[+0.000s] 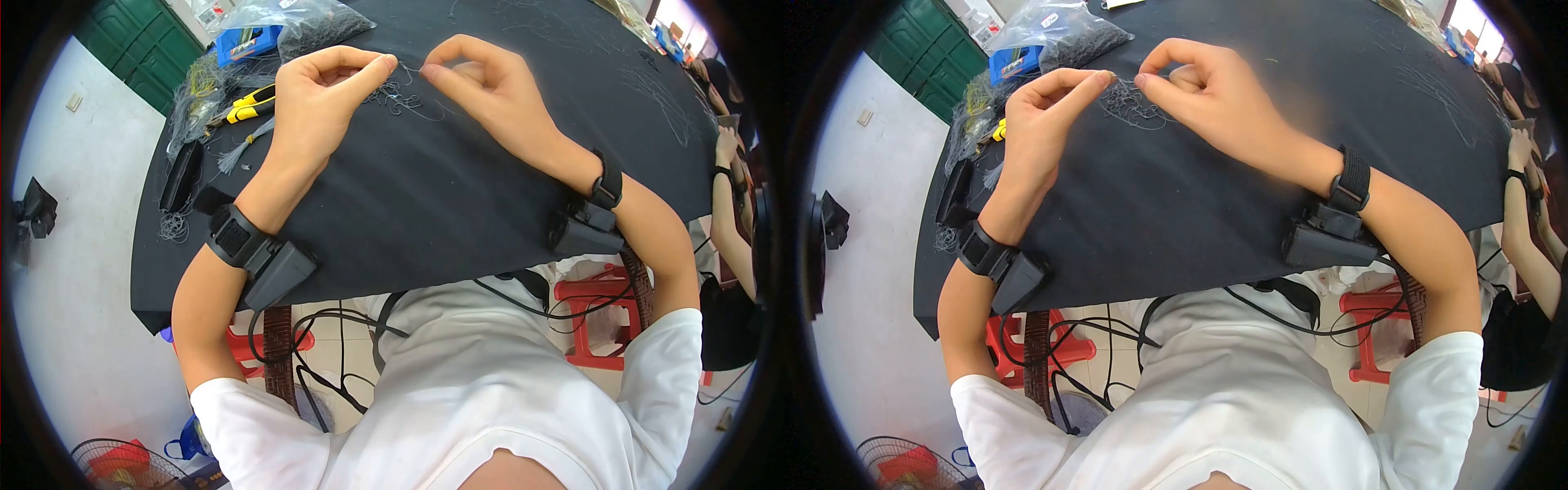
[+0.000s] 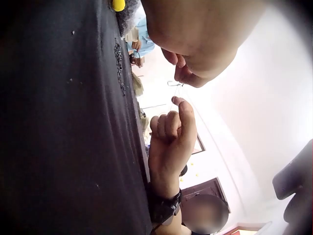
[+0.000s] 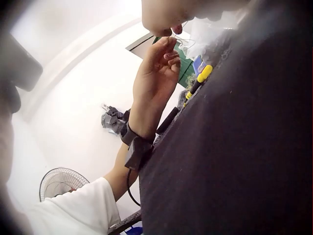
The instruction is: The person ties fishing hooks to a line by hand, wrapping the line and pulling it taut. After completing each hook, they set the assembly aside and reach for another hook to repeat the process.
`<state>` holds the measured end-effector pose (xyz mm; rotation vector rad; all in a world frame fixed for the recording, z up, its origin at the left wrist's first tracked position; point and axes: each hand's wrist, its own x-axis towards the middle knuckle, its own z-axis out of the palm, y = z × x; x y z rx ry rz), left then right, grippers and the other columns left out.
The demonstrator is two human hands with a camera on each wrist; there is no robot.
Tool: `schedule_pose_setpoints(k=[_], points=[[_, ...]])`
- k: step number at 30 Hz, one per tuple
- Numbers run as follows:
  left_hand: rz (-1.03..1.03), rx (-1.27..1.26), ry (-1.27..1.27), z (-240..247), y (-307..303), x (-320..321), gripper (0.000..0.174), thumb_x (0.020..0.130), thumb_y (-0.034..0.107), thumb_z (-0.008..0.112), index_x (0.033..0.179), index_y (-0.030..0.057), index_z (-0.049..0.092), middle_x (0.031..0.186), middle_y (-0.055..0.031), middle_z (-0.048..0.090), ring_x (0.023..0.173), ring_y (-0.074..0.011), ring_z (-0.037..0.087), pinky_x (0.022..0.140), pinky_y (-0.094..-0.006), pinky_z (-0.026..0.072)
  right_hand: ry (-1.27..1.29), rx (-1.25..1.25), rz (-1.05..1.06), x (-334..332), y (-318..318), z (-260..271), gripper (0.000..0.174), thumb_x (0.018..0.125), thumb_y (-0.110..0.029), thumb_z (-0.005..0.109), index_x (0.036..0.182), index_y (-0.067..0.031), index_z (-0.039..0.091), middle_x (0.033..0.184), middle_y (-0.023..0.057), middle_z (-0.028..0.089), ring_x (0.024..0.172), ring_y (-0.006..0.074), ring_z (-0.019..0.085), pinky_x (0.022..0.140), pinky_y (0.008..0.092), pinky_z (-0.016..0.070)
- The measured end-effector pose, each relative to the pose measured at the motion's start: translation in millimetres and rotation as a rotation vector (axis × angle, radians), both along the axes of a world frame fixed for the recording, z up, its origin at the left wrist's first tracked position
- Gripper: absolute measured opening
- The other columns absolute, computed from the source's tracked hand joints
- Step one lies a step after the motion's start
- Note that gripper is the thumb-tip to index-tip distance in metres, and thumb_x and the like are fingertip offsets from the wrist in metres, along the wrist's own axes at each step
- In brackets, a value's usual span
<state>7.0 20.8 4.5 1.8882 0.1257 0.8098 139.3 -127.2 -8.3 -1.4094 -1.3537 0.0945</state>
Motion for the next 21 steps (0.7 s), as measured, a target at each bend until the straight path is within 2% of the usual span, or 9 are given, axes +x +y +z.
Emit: schedule_pose_setpoints(k=[10, 13, 16, 21], points=[[-0.14, -0.111, -0.039, 0.7, -3.2, -0.8, 0.018, 0.082, 0.014, 0.063, 0.094, 0.001, 0.067, 0.09, -0.0038, 0.066, 0.076, -0.003, 0.049, 0.066, -0.0171, 0.0358, -0.016, -0.018, -0.002, 1.4, 0.0, -0.5, 0.014, 0.085, -0.016, 0.057, 0.084, -0.0031, 0.06, 0.046, -0.0074, 0.033, 0.044, 0.0015, 0.027, 0.043, 0.0239, 0.0214], [-0.165, -0.168, -0.043, 3.7, -7.7, -2.0, 0.013, 0.08, 0.008, 0.065, 0.088, -0.0027, 0.066, 0.085, -0.0075, 0.066, 0.079, -0.0091, 0.06, 0.073, -0.0194, 0.0455, 0.023, 0.014, -0.016, 3.4, 1.2, -1.6, 0.013, 0.086, -0.016, 0.056, 0.085, -0.0032, 0.059, 0.046, -0.0076, 0.032, 0.044, 0.0013, 0.026, 0.043, 0.0235, 0.0212], [-0.2, -0.125, -0.015, 0.4, -7.4, -2.3, 0.017, 0.083, 0.013, 0.062, 0.094, 0.0006, 0.067, 0.089, -0.0034, 0.065, 0.078, -0.0038, 0.052, 0.068, -0.0177, 0.0381, 0.044, 0.046, -0.021, 3.3, 0.7, -0.9, 0.013, 0.086, -0.016, 0.056, 0.085, -0.0035, 0.059, 0.046, -0.0078, 0.033, 0.044, 0.001, 0.027, 0.043, 0.0229, 0.0209], [-0.228, -0.114, 0.012, -0.8, -7.9, -2.1, 0.016, 0.083, 0.011, 0.062, 0.095, -0.0003, 0.065, 0.09, -0.0049, 0.065, 0.079, -0.0055, 0.054, 0.072, -0.0188, 0.0403, 0.047, 0.071, -0.021, 3.7, 1.0, -1.2, 0.013, 0.086, -0.016, 0.056, 0.085, -0.0031, 0.059, 0.046, -0.0083, 0.033, 0.045, 0.0004, 0.026, 0.043, 0.0222, 0.0206]])
